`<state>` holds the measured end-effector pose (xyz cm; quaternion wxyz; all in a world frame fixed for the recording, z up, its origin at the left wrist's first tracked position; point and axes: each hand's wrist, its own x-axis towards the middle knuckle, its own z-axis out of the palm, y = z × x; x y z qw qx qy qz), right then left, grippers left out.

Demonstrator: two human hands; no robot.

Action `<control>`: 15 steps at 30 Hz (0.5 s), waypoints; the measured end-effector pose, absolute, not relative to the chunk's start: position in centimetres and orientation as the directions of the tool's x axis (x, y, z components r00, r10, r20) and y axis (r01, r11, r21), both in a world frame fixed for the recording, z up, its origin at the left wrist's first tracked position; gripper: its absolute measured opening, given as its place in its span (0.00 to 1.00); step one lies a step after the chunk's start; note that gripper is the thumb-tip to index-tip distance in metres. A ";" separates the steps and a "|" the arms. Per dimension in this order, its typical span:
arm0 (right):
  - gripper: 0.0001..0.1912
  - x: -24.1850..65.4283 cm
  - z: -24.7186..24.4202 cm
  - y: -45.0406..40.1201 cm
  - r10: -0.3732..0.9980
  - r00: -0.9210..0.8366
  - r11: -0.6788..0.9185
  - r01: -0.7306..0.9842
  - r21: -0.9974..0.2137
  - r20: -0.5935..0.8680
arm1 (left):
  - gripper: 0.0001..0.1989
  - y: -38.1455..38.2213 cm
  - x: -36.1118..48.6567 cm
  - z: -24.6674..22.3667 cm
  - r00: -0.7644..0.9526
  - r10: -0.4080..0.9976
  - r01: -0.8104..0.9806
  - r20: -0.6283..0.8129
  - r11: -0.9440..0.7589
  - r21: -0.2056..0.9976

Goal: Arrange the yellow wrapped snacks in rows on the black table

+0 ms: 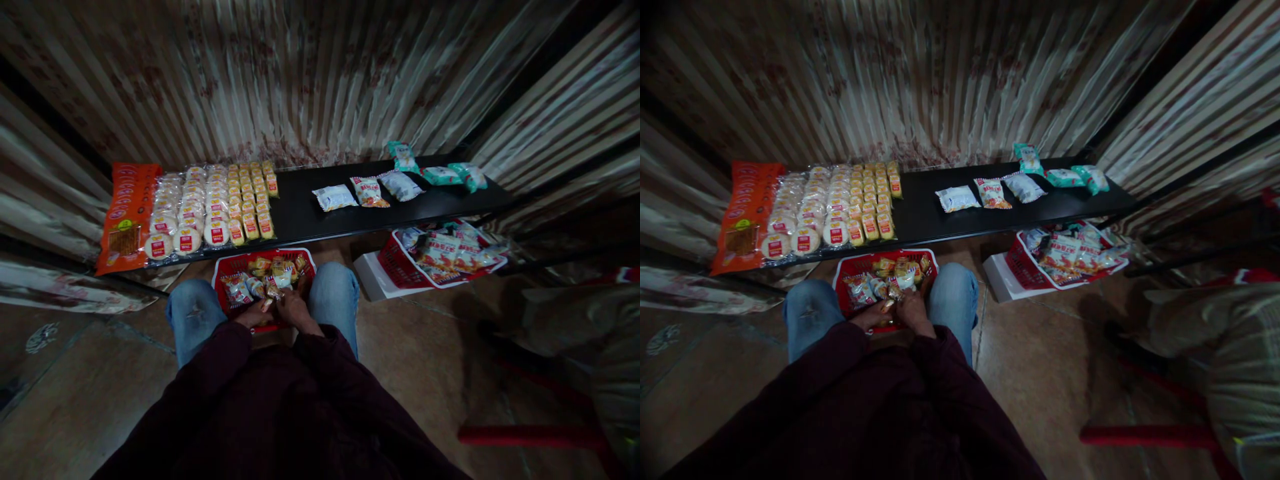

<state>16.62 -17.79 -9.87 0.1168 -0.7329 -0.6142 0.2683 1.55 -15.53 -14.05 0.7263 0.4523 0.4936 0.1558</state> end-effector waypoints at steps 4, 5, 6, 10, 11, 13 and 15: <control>0.23 16.5 -10.0 -17.9 0.975 0.074 -0.184 0.797 -0.576 -0.210 | 0.29 -15.6 2.3 -13.2 0.462 0.666 0.226 -0.586 0.550 0.804; 0.23 16.5 -10.0 -17.8 0.982 0.090 -0.175 0.774 -0.608 -0.168 | 0.29 -15.6 2.6 -12.8 0.444 0.677 0.233 -0.587 0.546 0.805; 0.24 16.6 -10.0 -17.7 0.987 0.109 -0.159 0.752 -0.640 -0.117 | 0.29 -15.6 2.8 -12.5 0.413 0.698 0.237 -0.585 0.538 0.809; 0.26 16.8 -9.7 -17.1 0.986 0.157 -0.070 0.698 -0.712 0.058 | 0.25 -15.1 4.5 -11.2 0.301 0.784 0.167 -0.543 0.517 0.840; 0.26 16.9 -9.6 -16.9 0.981 0.180 -0.072 0.697 -0.714 0.076 | 0.22 -14.8 5.0 -11.0 0.290 0.793 0.129 -0.536 0.523 0.843; 0.27 17.1 -9.6 -16.4 0.965 0.238 -0.097 0.706 -0.701 0.106 | 0.19 -14.1 6.1 -10.7 0.275 0.792 0.075 -0.546 0.548 0.833; 0.29 17.4 -9.6 -16.0 0.949 0.279 -0.108 0.731 -0.674 0.150 | 0.17 -13.4 7.2 -10.7 0.258 0.779 0.059 -0.572 0.578 0.814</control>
